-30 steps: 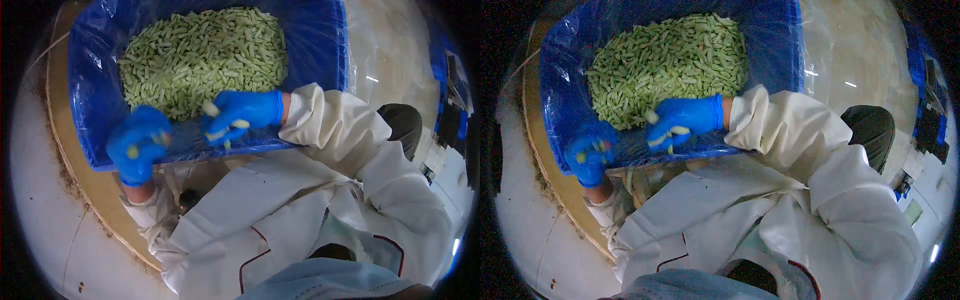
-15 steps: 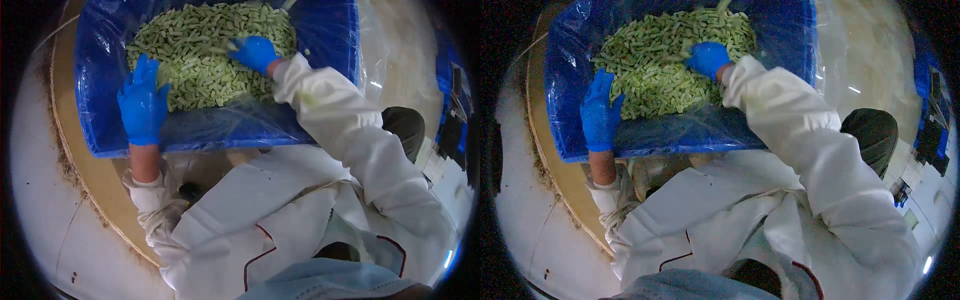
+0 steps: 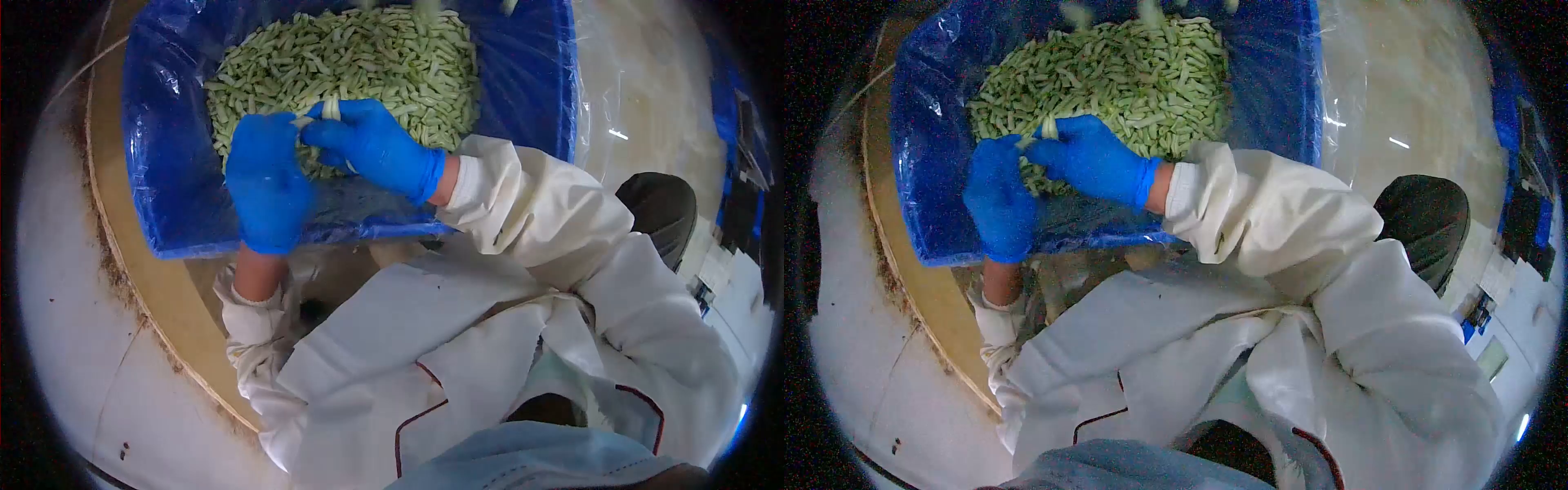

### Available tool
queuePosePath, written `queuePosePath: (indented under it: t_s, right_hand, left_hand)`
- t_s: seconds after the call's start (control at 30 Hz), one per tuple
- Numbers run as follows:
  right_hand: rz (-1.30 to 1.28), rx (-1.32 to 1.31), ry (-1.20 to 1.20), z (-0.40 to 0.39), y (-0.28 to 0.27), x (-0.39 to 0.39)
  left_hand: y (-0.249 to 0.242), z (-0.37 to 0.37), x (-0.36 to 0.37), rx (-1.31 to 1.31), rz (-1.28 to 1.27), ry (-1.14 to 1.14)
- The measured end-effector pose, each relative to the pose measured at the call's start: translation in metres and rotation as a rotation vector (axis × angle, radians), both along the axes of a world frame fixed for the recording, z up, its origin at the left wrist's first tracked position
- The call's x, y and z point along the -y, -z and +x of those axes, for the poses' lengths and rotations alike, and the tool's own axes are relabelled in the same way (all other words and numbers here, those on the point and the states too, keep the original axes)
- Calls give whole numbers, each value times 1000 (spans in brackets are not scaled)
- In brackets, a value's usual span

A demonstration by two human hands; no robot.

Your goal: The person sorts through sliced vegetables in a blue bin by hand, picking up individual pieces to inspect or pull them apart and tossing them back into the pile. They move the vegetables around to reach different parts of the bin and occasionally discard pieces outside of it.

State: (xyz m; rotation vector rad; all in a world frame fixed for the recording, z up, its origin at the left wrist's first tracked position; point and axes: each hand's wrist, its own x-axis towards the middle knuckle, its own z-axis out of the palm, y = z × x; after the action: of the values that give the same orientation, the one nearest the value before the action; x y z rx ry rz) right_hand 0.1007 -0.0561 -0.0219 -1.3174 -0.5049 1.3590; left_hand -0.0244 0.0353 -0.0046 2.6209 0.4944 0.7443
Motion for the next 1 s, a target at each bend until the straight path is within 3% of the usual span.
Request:
queuePosePath:
  t_s: [0.03,0.1,0.2,0.23,0.27,0.3,0.33,0.37,0.4,0.5,0.6,0.63,0.7,0.77,0.87,0.97,1.0]
  right_hand:
    - [-74,-351,62,-1,-8,-3]
    - [-4,-279,-5,-4,15,1]
    - [-136,-37,-251,4,28,-4]
    - [-219,67,-355,9,29,-7]
    - [-130,570,-603,21,61,-12]
    - [-182,666,-592,33,84,-19]
    - [-224,882,-648,47,116,-37]
    - [-274,1095,-703,62,150,-55]
    - [-245,1276,-331,62,147,-63]
    - [-377,1039,-340,59,162,-94]
    - [-272,1315,-415,41,197,-95]
    - [-217,1262,-423,40,202,-89]
    - [-106,1168,-432,32,180,-65]
    - [138,1102,-391,21,105,-38]
    - [206,1173,-373,17,39,-20]
    - [425,1196,-252,10,28,-9]
    - [438,932,-152,1,28,-10]
  left_hand:
    - [-3,-3,1,125,-265,-83]
    - [-10,-8,1,376,-791,-242]
    - [-20,-13,-16,646,-1042,-112]
    - [-17,-17,-21,482,-860,-203]
    - [-14,-19,-29,318,-672,-285]
    - [-11,-21,-37,155,-480,-362]
    - [-11,-24,-46,-95,-64,-292]
    - [-5,-25,-47,-116,-7,-302]
    - [2,-26,-46,-138,55,-308]
    - [7,-29,-44,-236,101,-288]
    - [19,-29,-46,-336,150,-199]
    - [22,-26,-44,-365,184,-154]
    - [27,-17,-41,-381,278,-35]
    - [31,-8,-34,-365,385,104]
    - [9,-5,-14,-748,16,35]
    - [1,-15,-13,-608,13,52]
    - [-2,-20,-10,-423,-162,-10]
